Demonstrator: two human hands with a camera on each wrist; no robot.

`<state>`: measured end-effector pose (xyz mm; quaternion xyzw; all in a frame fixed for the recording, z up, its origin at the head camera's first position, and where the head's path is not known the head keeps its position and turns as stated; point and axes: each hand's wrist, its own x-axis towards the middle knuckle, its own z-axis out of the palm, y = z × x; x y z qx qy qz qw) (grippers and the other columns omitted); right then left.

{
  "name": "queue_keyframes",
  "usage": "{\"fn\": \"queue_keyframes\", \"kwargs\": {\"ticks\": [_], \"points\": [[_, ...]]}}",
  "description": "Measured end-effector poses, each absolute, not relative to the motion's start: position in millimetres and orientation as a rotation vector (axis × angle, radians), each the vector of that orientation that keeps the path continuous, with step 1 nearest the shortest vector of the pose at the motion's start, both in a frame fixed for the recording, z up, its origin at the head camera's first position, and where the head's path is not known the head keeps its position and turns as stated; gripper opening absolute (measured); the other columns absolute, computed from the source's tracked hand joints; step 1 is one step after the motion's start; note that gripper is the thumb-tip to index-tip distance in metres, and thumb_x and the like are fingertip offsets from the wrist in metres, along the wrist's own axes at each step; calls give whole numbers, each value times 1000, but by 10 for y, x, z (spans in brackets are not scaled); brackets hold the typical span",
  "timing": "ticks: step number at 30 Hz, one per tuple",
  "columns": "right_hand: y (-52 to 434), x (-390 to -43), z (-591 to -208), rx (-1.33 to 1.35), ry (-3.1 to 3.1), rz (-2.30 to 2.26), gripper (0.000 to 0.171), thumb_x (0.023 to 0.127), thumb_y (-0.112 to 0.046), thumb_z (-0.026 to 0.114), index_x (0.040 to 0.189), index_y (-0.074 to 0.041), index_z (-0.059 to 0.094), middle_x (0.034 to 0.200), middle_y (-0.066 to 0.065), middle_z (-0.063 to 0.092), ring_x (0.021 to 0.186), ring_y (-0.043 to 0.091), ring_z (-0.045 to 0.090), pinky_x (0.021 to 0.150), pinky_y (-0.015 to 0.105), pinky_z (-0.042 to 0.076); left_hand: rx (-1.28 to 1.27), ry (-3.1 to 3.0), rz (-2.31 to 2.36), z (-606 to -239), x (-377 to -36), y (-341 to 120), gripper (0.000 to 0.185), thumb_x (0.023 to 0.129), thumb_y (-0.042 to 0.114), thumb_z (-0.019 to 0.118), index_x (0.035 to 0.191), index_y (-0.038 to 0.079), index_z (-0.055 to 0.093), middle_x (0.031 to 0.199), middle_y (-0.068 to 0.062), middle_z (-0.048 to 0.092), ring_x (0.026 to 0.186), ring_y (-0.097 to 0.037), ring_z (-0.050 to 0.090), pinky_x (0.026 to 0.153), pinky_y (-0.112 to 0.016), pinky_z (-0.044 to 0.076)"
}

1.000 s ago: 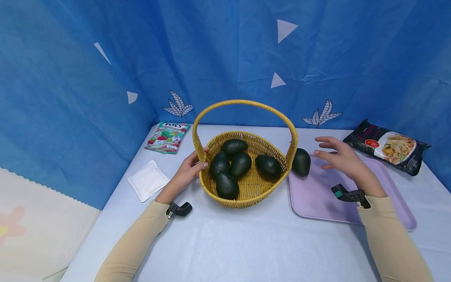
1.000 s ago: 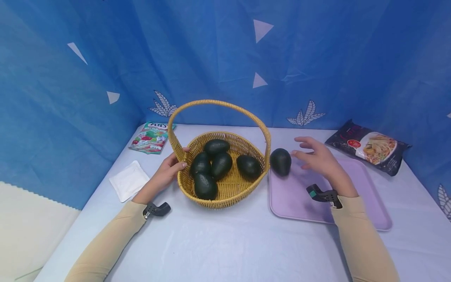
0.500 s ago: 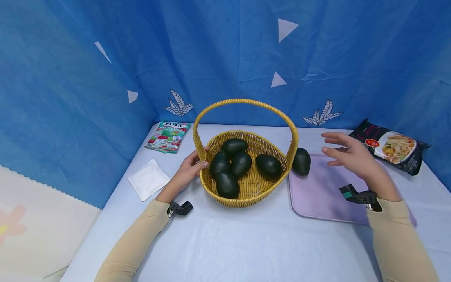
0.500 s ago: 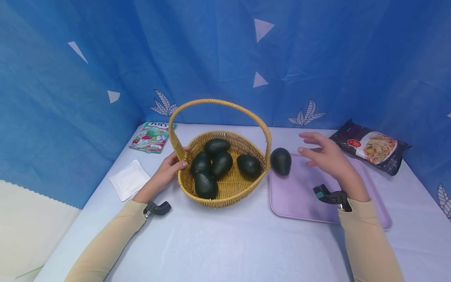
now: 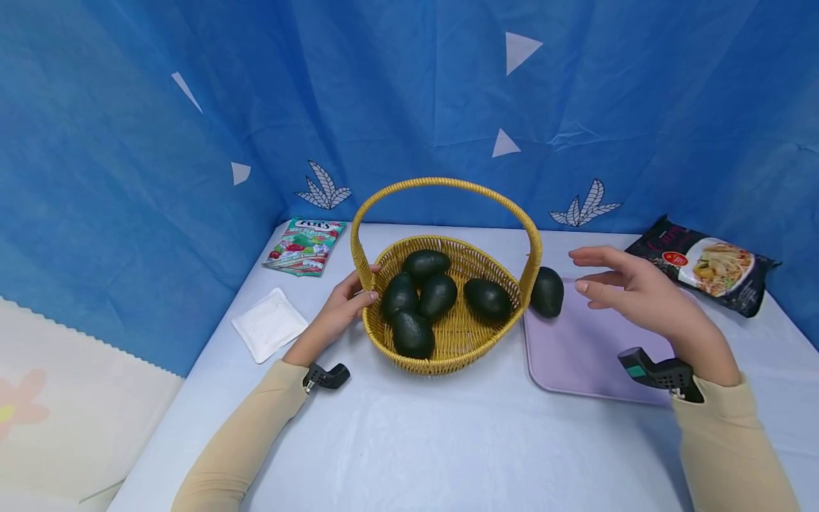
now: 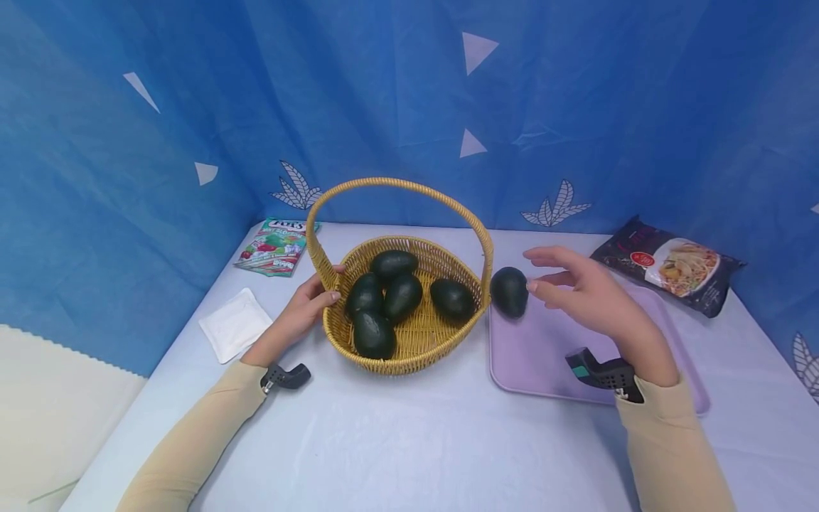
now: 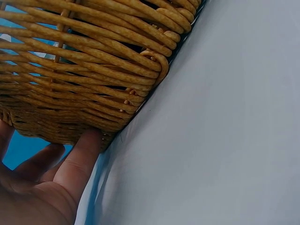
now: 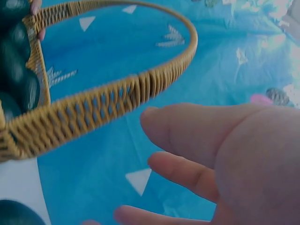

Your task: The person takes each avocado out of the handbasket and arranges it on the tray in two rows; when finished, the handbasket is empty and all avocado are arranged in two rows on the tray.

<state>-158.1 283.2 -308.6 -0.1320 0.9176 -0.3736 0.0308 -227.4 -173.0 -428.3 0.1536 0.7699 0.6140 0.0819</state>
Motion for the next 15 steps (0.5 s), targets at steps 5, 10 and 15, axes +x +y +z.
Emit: {"fn": "queue_keyframes", "kwargs": {"ticks": [5,10,15], "points": [[2738,-1482,-3046,-508,2814,-1112,48,100,-18,65,145,-7,53,148,20,53,116,20,68,76,19,57,470,2298,1841,-4296,-2275,-1739,55,100,14,56,154,13,42,158,-20,42,131,-37,50,84,-17,55],[2648,-1403,-3027,-608,2817,-1101,42,98,-14,66,140,-10,59,142,17,59,110,1,66,78,20,56,474,2295,1840,-4302,-2276,-1743,56,100,14,55,154,13,41,160,-19,40,136,-40,48,88,-20,55],[2504,-1369,-3035,-711,2795,-1113,39,98,-14,67,136,-13,62,133,11,67,111,5,66,81,22,56,468,2290,1839,-4290,-2280,-1732,55,101,15,56,154,13,42,160,-18,41,139,-41,47,90,-24,57]]}}
